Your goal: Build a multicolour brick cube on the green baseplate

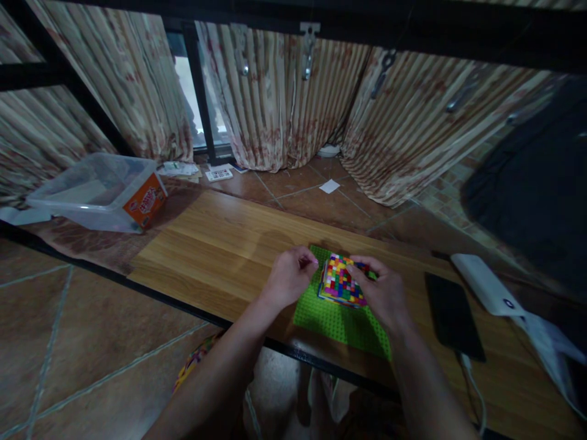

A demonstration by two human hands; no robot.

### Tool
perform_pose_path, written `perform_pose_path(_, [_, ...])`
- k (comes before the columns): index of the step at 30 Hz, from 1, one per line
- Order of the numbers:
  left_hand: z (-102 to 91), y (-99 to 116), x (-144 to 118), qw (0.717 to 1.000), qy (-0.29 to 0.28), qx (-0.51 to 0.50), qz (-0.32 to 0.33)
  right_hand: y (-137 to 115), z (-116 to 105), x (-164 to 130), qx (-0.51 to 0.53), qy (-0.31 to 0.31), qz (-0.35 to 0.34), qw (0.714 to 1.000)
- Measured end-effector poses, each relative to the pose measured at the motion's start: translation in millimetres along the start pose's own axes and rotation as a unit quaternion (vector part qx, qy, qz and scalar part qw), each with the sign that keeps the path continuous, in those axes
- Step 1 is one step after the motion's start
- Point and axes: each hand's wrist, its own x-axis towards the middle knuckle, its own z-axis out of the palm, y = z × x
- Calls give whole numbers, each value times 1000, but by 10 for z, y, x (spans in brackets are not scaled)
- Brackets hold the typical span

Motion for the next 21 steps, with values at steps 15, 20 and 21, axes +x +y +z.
perform_pose_path(15, [40, 147, -1, 956, -81, -276, -54, -183, -7, -101, 9, 30, -225, 974])
perform_pose_path(20, [30, 209, -38, 913, -141, -372, -90, -276, 53, -173, 4, -41, -267, 963])
perform_pose_path(21, [29, 214, -45, 906, -147, -385, -100, -282, 59, -179, 8, -46, -270, 962])
